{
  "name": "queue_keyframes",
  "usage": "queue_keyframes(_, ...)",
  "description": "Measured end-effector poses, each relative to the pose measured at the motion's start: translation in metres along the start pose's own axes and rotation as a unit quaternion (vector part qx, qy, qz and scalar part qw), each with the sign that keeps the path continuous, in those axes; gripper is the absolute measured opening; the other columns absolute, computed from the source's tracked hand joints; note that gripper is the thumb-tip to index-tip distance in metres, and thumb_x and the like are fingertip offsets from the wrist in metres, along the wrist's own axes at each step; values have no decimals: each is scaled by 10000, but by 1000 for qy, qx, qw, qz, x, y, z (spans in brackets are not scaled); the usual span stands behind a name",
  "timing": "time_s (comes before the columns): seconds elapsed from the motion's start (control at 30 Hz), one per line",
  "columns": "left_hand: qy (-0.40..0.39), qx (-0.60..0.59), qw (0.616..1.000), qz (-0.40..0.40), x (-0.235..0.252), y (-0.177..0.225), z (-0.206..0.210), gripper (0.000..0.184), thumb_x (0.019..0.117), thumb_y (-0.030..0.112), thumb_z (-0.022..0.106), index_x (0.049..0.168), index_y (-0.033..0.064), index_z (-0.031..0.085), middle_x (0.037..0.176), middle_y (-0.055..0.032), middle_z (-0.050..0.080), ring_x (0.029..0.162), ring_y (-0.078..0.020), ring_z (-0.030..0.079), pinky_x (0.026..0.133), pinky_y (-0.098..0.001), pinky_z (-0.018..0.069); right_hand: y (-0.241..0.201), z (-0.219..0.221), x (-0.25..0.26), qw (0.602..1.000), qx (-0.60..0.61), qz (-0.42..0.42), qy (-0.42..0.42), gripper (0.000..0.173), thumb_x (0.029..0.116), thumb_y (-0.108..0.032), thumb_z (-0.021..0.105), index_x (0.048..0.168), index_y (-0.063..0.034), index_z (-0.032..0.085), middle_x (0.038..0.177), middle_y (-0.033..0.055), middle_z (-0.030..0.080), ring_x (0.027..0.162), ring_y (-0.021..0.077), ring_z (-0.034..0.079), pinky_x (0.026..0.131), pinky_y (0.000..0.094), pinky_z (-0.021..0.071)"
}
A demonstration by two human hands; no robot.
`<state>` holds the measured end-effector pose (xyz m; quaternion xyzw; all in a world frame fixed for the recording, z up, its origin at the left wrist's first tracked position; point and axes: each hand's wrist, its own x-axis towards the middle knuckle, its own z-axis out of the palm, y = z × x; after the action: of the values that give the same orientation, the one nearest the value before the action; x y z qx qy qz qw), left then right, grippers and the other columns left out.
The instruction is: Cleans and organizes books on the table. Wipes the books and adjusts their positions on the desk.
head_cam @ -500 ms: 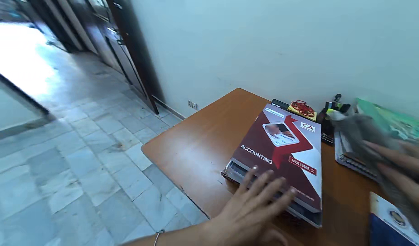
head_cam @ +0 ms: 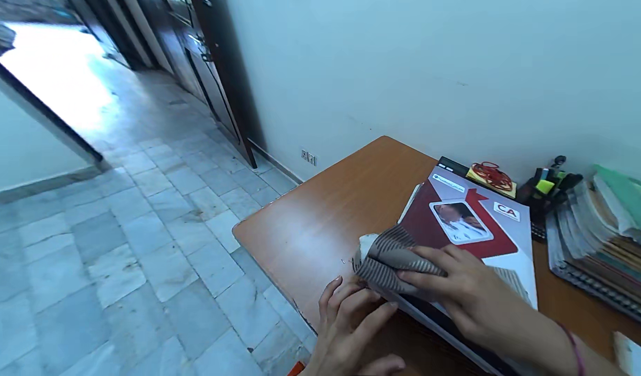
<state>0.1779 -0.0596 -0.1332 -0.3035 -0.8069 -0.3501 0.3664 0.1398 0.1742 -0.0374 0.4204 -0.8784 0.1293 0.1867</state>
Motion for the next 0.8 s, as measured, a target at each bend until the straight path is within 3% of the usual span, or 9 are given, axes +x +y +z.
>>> queue_keyframes(0.07, 17, 7, 1000, -16, -6, -4, 0, 520, 1020, 664, 334, 1266, 281, 586, 1244, 8, 520, 1311, -131, 450, 1187, -360, 231, 18, -3, 8, 999, 34, 31, -13, 432, 898, -133, 494, 1192, -285, 772, 1231, 77, 716, 939, 284, 694, 703, 461, 561)
queue_keyframes(0.13, 32, 21, 999, -36, -10, -8, -1, 573, 1014, 692, 275, 1296, 288, 567, 1274, 13, 512, 1336, -124, 435, 1190, -369, 232, 42, -6, 17, 996, 42, 78, -24, 412, 880, -87, 530, 1172, -224, 786, 1203, 123, 713, 998, 349, 693, 757, 546, 562)
queue_keyframes(0.27, 51, 65, 994, -71, -22, -29, -2, 637, 1024, 689, 172, 1328, 284, 558, 1320, -2, 528, 1371, -158, 426, 1184, -420, 247, 122, -16, 26, 968, 1, 243, -65, 400, 959, 22, 544, 1271, -136, 739, 1300, 243, 653, 1142, 496, 614, 895, 688, 474)
queue_keyframes(0.37, 46, 91, 991, -89, -26, -42, 0, 686, 1029, 677, 122, 1335, 255, 568, 1291, -59, 560, 1350, -220, 455, 1169, -466, 253, 169, -23, 24, 936, -46, 344, -57, 372, 1012, 0, 515, 1315, -102, 705, 1337, 287, 613, 1227, 541, 550, 962, 720, 413)
queue_keyframes(0.43, 42, 94, 990, -97, -25, -42, 3, 720, 1025, 680, 96, 1341, 241, 571, 1295, -74, 564, 1357, -233, 452, 1170, -468, 244, 171, -23, 24, 925, -71, 369, -51, 373, 1022, -19, 504, 1329, -105, 697, 1357, 288, 601, 1241, 542, 538, 964, 705, 413)
queue_keyframes(0.53, 53, 87, 989, -111, -22, -40, 5, 772, 1019, 685, 76, 1320, 199, 593, 1283, -95, 587, 1339, -245, 467, 1152, -437, 272, 133, -16, 23, 950, -76, 301, -28, 387, 963, 22, 559, 1290, -104, 723, 1310, 279, 631, 1158, 537, 581, 896, 698, 454)
queue_keyframes(0.63, 57, 81, 989, -112, -22, -41, 6, 781, 1017, 688, 67, 1310, 199, 600, 1272, -77, 599, 1338, -227, 468, 1140, -395, 296, 73, -7, 5, 988, -46, 146, 9, 420, 864, -47, 560, 1208, -167, 768, 1249, 205, 680, 1041, 446, 657, 785, 615, 532)
queue_keyframes(0.7, 57, 74, 989, -112, -22, -41, 6, 781, 1017, 688, 73, 1297, 198, 613, 1256, -66, 608, 1326, -215, 478, 1128, -375, 313, 35, -4, -15, 997, -37, 56, 26, 402, 917, -170, 479, 1183, -251, 770, 1272, 128, 689, 997, 346, 676, 741, 513, 549)
queue_keyframes(0.8, 50, 71, 990, -109, -22, -41, 5, 761, 1024, 679, 82, 1287, 206, 617, 1254, -46, 606, 1321, -199, 476, 1116, -349, 320, 5, -16, -55, 1000, -16, 18, 15, 394, 1019, -204, 396, 1227, -322, 709, 1350, 65, 663, 986, 253, 648, 782, 387, 507)
